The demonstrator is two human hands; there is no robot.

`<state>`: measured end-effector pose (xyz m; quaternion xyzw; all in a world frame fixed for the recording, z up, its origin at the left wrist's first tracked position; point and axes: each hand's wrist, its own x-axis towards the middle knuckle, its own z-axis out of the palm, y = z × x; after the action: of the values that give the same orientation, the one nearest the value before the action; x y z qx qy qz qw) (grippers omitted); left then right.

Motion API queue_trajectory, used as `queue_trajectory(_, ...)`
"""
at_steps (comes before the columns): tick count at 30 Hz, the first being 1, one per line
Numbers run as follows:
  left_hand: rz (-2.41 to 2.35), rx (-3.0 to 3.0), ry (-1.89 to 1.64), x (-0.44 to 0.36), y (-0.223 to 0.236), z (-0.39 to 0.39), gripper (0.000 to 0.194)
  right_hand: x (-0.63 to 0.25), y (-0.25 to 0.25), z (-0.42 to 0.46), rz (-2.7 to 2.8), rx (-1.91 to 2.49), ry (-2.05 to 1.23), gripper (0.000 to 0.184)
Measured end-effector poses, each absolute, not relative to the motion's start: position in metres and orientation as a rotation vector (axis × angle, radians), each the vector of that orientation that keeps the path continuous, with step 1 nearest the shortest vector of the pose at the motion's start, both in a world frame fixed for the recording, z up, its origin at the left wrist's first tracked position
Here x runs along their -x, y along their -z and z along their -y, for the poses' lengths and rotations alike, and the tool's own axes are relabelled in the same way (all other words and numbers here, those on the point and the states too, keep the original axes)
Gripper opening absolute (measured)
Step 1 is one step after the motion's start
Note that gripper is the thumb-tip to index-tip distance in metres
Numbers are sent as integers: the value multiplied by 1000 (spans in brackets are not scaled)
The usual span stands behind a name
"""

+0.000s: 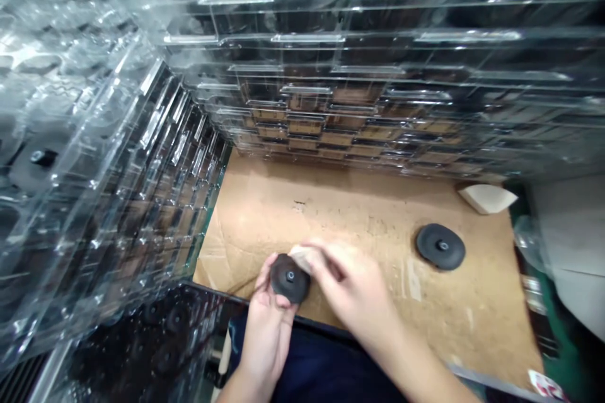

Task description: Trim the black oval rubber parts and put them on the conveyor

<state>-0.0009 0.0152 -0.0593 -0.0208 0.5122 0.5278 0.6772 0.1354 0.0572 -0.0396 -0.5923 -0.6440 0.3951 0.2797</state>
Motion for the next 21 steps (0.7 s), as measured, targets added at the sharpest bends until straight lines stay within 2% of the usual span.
queue_trajectory(10,-1109,22,-1176,5,63,-13,52,-128,37,-42,1803,1444,-1152,20)
queue_trajectory(15,-1056,-17,-1183,4,64,-12,52,-159,38,-33,1723,1604,-1131,18)
queue_trajectory(21,-1032,-48,-1182,5,65,-9,50,-130,41,-39,1618,1630,-1085,24)
